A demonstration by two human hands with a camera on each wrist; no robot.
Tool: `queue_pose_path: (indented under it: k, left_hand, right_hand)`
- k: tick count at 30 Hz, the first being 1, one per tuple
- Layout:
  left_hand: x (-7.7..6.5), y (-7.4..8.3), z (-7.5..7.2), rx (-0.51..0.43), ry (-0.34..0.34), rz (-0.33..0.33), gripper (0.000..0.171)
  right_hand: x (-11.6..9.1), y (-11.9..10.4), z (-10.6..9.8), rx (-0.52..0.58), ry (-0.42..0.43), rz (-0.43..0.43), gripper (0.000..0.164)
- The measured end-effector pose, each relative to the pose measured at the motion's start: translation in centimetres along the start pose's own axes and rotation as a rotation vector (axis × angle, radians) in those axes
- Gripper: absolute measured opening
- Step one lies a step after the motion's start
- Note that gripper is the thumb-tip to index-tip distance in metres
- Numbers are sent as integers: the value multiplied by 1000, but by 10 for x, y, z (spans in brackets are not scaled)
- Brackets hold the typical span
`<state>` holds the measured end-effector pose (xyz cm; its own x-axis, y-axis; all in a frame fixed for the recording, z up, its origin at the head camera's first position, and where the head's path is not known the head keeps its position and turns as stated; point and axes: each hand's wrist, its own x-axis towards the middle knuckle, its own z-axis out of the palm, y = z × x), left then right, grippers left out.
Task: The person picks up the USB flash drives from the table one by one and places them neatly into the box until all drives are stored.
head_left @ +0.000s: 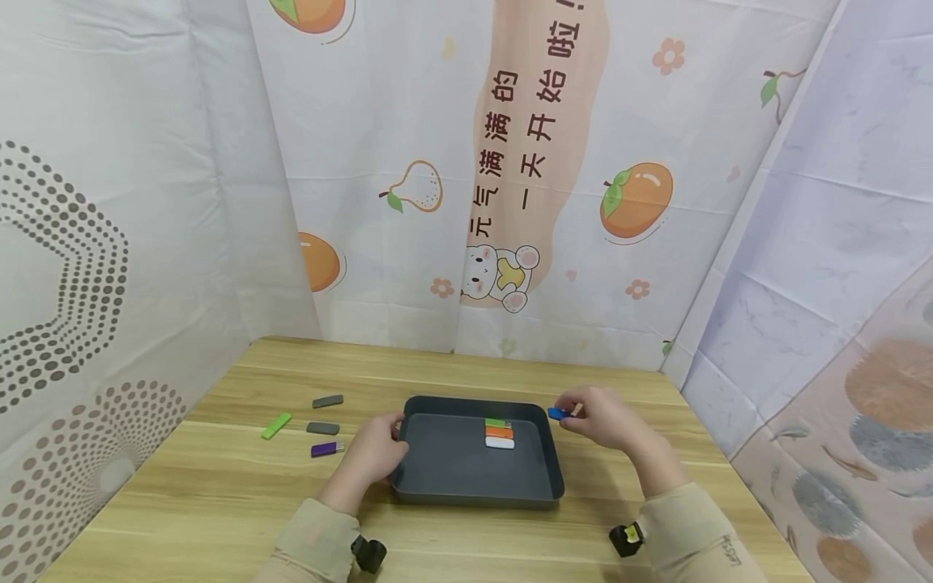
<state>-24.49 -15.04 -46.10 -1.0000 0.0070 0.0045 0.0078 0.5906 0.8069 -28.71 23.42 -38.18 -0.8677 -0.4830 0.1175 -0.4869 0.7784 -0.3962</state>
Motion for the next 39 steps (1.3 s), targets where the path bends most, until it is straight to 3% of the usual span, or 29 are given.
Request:
queue_pose_path:
  k: [22, 39]
  left_hand:
    - [-1, 1, -1, -8, -18, -17, 56]
    - [0, 1, -1, -13, -17, -27, 55]
  right_hand:
    - [12, -18, 12, 2, -18, -11, 13]
    - [21, -24, 26, -22, -24, -66, 10]
